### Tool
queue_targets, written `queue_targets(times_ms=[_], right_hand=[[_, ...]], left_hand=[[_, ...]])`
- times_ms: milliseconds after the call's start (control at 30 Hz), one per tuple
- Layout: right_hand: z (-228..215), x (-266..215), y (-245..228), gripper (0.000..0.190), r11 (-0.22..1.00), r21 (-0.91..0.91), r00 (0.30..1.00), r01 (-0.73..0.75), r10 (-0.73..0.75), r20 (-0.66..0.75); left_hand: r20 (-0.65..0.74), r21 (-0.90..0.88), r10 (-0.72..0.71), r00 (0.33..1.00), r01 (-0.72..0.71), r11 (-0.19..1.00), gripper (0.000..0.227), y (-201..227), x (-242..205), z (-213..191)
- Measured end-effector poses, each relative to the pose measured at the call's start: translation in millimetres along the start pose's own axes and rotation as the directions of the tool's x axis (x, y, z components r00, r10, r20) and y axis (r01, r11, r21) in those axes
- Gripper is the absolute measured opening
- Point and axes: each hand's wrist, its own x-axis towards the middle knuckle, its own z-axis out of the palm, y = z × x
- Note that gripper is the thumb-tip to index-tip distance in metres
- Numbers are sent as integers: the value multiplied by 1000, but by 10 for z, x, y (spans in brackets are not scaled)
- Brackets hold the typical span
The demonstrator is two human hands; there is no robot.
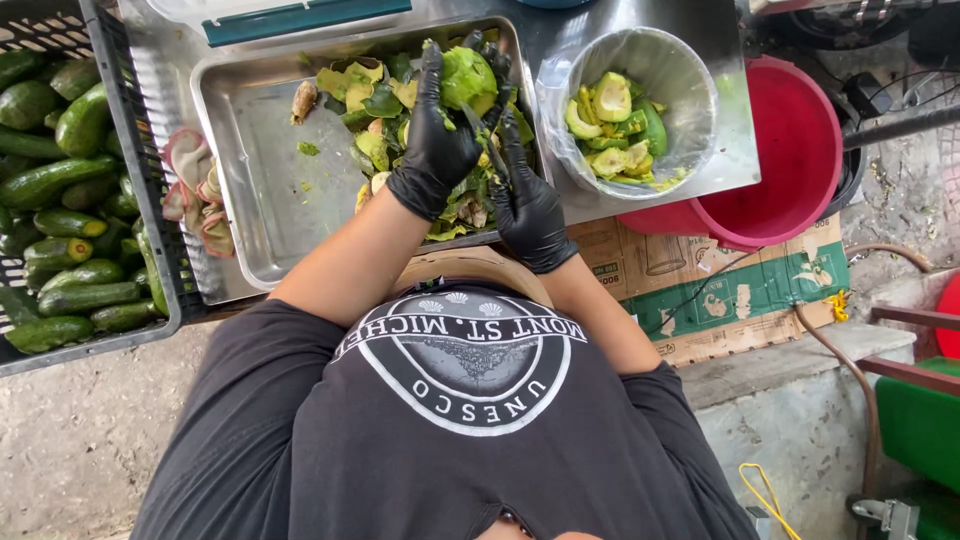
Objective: The person is peeling and slicing avocados at a food preparation station.
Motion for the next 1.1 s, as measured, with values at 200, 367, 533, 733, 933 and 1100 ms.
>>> queue_targets(times_ms=[200, 367, 533, 733, 933, 1100], right_hand=[[-22, 89, 98, 72, 990, -139, 998, -1, 11, 67], [67, 56, 320, 67, 993, -113, 999, -21, 24, 24], [214, 63, 623, 60, 837, 528, 979, -146, 198, -44], [147, 93, 178, 63, 983, 169, 997, -72, 65, 45], [160, 166, 116, 61, 1000, -7, 999, 5, -5, 35], [202, 233, 135, 57, 1000, 19, 1000, -24, 24, 10]], left_hand=[[-73, 100, 19, 997, -11, 995, 55, -125, -62, -68], [-72, 96, 22, 997, -15, 995, 50, -165, -51, -177], [-135, 84, 55, 989, -44, 995, 49, -19, -167, -32], [66, 139, 95, 993, -104, 985, 59, 47, -217, -51], [187, 325, 139, 972, -195, 925, 65, 14, -282, -11], [220, 347, 153, 963, -224, 911, 63, -46, -238, -128]])
